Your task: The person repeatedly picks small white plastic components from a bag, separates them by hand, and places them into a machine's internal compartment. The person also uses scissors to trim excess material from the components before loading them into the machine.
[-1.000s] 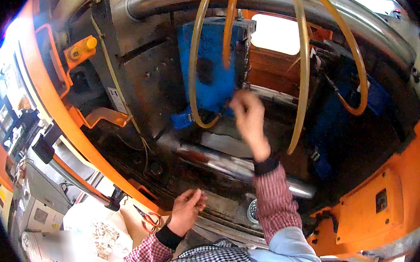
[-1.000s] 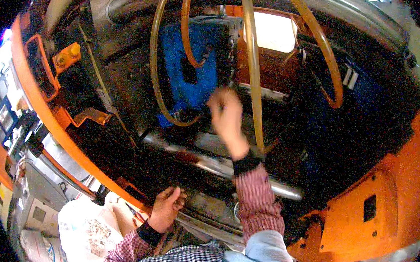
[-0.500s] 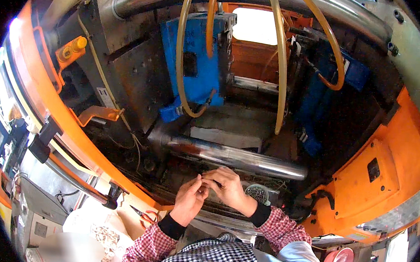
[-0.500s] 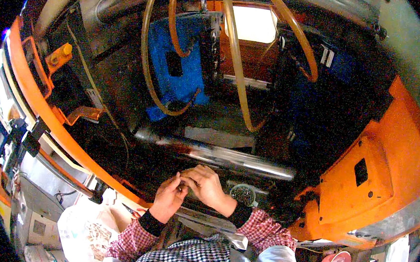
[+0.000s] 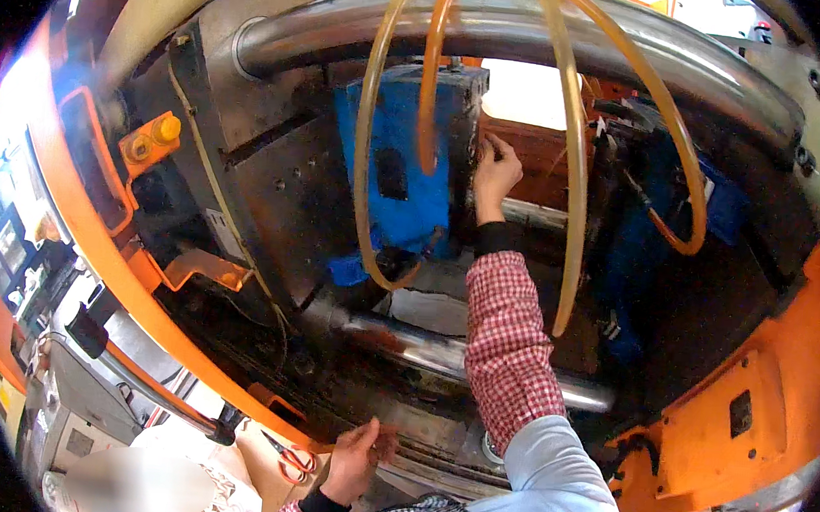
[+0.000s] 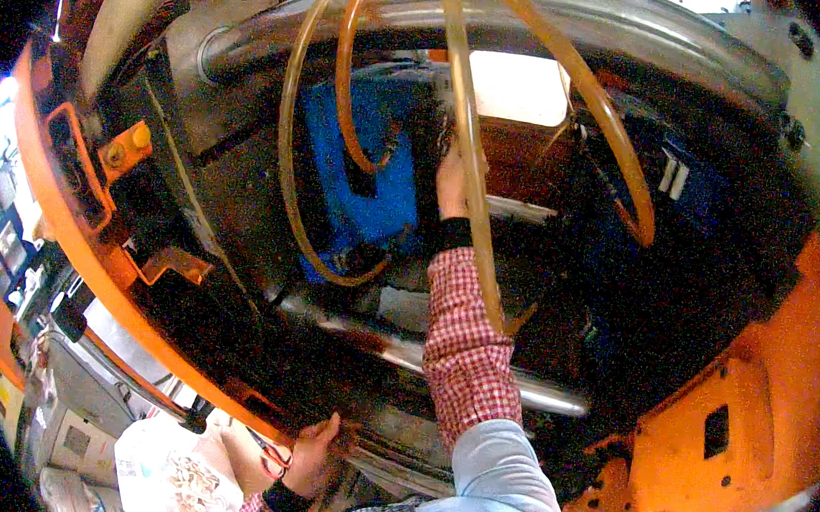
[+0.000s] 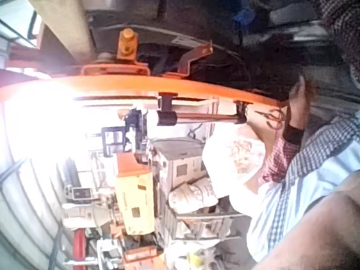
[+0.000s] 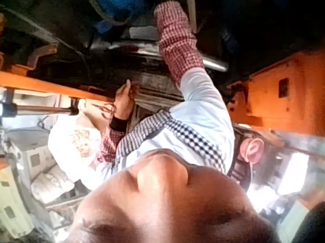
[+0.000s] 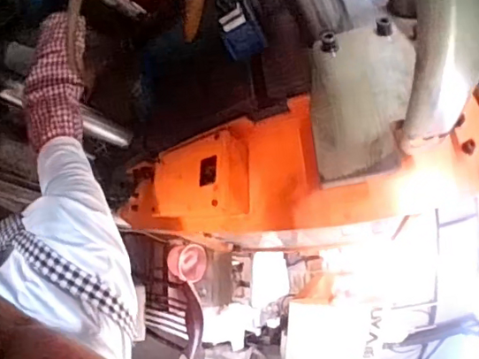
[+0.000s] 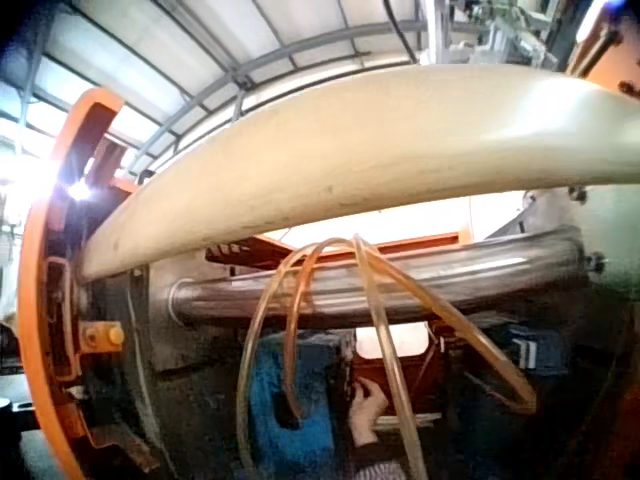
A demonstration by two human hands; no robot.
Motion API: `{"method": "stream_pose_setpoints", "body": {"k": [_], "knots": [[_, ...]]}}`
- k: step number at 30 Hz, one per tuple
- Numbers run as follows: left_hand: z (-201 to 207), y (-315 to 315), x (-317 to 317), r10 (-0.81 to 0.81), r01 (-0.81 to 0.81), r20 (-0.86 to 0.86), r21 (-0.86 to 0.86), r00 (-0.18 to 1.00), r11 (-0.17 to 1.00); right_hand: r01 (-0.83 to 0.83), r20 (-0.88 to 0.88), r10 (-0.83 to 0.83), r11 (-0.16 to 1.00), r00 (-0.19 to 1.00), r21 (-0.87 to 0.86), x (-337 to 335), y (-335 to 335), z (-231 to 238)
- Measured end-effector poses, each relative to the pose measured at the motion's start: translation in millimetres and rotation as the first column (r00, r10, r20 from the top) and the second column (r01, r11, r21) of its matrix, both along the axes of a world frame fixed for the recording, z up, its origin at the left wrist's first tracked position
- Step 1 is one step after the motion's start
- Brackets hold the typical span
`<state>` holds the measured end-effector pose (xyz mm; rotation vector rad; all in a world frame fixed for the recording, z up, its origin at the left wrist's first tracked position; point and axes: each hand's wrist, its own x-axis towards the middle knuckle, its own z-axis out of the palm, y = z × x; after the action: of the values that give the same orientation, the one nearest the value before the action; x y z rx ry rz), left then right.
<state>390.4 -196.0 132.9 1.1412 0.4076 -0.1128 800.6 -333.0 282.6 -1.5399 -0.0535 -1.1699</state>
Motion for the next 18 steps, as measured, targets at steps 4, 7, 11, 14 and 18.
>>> {"method": "stream_pose_setpoints", "body": {"k": [4, 7, 11, 14, 18], "knots": [[-5, 8, -11, 0.084, -0.083, 0.005, -0.021, 0.996, 0.996, 0.004, -0.022, -0.003, 0.999, 1.000, 0.053, 6, 27, 20], [-11, 8, -11, 0.124, -0.124, -0.014, -0.053, 0.992, 0.991, 0.043, -0.016, -0.043, 0.999, 0.999, -0.011, 24, 24, 21], [-19, 11, -8, 0.095, -0.095, -0.003, -0.025, 0.995, 0.995, 0.105, 0.100, -0.098, 0.992, 0.990, -0.073, 43, 19, 15], [-20, 11, -6, 0.133, -0.134, -0.012, -0.049, 0.991, 0.990, 0.096, 0.149, -0.082, 0.992, 0.985, -0.088, 44, 23, 15], [-16, 9, -5, 0.129, -0.128, 0.010, -0.038, 0.992, 0.991, 0.144, 0.123, -0.127, 0.980, 0.984, -0.137, 50, 19, 14]]}}
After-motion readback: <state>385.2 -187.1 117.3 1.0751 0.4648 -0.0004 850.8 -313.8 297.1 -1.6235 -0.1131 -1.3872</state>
